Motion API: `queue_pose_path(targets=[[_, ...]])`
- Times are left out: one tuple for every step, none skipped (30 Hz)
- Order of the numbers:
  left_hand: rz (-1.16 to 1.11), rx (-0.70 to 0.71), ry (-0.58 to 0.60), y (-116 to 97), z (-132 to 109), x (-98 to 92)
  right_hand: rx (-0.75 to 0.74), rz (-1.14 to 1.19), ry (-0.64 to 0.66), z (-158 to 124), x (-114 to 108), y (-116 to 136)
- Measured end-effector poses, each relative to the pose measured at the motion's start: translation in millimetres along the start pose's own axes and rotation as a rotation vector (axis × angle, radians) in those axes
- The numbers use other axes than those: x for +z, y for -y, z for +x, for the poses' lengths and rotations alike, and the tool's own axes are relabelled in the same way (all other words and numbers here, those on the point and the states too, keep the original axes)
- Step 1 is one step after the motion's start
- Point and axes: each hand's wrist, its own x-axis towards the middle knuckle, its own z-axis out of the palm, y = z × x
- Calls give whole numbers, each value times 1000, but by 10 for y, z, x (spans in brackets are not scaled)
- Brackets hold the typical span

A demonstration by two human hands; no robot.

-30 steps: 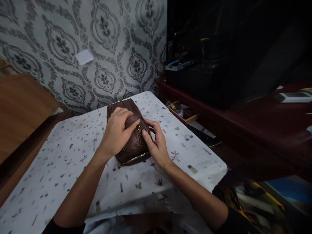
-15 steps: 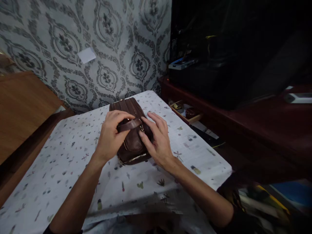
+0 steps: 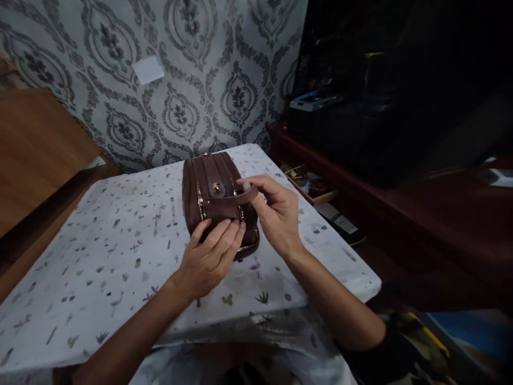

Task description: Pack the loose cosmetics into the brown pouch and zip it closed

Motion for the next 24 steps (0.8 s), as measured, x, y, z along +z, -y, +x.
queue_pose_path(targets=[[13, 16, 10, 16, -7, 19, 12, 6, -13, -11, 4, 6], [22, 32, 11, 30, -13, 35, 20, 9, -22, -24, 8, 11], [30, 46, 10, 40, -19, 48, 21, 12, -32, -38, 14, 15], [36, 55, 11, 47, -25, 58, 14, 13, -43, -53, 21, 16], [40, 59, 16, 49, -31, 65, 1, 13, -56, -69, 28, 15], [41, 60, 20, 48, -36, 72, -18, 12, -69, -86, 35, 12], [38, 59, 24, 45, -42, 79, -41, 11, -77, -102, 42, 7], [33, 54, 24, 41, -47, 89, -67, 7, -82, -117, 48, 2], [25, 50, 20, 36, -54, 100, -92, -1, -82, -131, 51, -4], [17, 44, 14, 31, -61, 115, -116, -12, -78, -144, 51, -10], [10, 38, 4, 26, -70, 131, -137, -26, -72, -156, 49, -14], [2, 31, -11, 21, -80, 147, -154, -40, -63, -169, 43, -18], [-7, 22, -29, 15, -90, 163, -164, -53, -55, -181, 36, -21], [-17, 14, -43, 8, -100, 177, -169, -62, -47, -194, 26, -23], [-27, 7, -48, 1, -108, 187, -170, -69, -40, -208, 16, -25], [-36, -1, -47, -6, -113, 193, -169, -75, -34, -222, 5, -27], [-45, -7, -39, -13, -115, 196, -168, -81, -29, -236, -4, -28], [-56, -15, -30, -21, -113, 196, -169, -88, -24, -247, -13, -30], [-66, -22, -24, -27, -107, 194, -172, -97, -18, -256, -19, -30], [-76, -31, -25, -33, -99, 190, -176, -108, -10, -262, -24, -31], [-87, -41, -31, -38, -90, 187, -180, -121, -2, -264, -28, -30], [-97, -51, -37, -42, -80, 184, -183, -134, 5, -263, -32, -29], [-107, -57, -41, -45, -72, 182, -185, -149, 9, -261, -35, -27], [-115, -60, -45, -47, -65, 181, -189, -167, 15, -259, -38, -25]])
